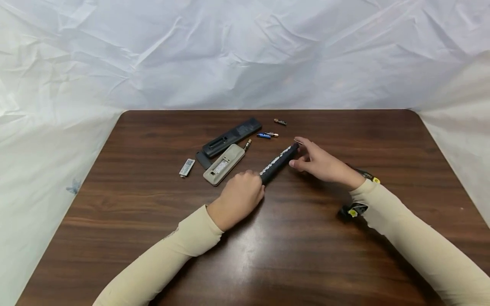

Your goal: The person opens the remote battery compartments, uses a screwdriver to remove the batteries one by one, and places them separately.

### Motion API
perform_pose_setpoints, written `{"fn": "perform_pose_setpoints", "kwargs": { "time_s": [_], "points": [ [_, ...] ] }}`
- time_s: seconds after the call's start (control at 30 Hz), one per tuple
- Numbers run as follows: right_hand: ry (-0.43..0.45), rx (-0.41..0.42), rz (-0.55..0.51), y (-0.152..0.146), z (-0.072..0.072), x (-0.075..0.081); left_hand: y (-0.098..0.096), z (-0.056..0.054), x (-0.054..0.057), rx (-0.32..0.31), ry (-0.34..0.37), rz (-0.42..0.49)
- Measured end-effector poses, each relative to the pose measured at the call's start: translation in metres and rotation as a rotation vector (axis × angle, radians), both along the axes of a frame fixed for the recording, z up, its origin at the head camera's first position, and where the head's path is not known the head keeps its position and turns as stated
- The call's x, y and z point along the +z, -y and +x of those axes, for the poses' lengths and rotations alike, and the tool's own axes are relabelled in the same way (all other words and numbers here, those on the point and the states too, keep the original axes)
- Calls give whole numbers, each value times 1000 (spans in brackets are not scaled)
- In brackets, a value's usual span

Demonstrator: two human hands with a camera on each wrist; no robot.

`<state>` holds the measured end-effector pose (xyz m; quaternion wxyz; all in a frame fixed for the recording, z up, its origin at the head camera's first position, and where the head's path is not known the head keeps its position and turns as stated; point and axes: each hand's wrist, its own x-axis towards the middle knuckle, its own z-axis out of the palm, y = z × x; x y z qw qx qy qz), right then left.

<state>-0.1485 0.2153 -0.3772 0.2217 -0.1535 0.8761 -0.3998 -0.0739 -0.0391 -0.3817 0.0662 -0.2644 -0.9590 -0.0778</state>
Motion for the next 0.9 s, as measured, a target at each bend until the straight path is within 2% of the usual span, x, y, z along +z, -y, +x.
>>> {"fn": "perform_pose_setpoints", "kwargs": {
  "time_s": [0.17, 0.27, 0.37, 0.47, 0.6, 0.7, 0.73, 0.8, 0.9],
  "points": [
    [240, -158, -307, 10, 4, -7, 8, -12, 3, 26, 238, 179],
    [322, -219, -434, 14, 7, -11, 13, -19, 5, 69, 407, 286],
    [342, -227, -438, 16, 9, -13, 18, -24, 5, 98, 575, 395],
    [370, -247, -407, 19, 10, -14, 22, -25, 2, 114, 713, 511],
    [411, -297, -412, 19, 8, -13, 22, -25, -3, 142, 928, 732],
    [405, -324, -398, 18, 6, -13, 21, -24, -5, 166, 1075, 882],
    [400, -330, -388, 18, 5, -13, 21, -24, -5, 170, 1096, 891],
    [388, -336, -358, 17, 3, -13, 20, -23, -4, 160, 1076, 822],
    [358, -317, -302, 17, -2, -13, 20, -22, -1, 127, 951, 630]
  ]
}}
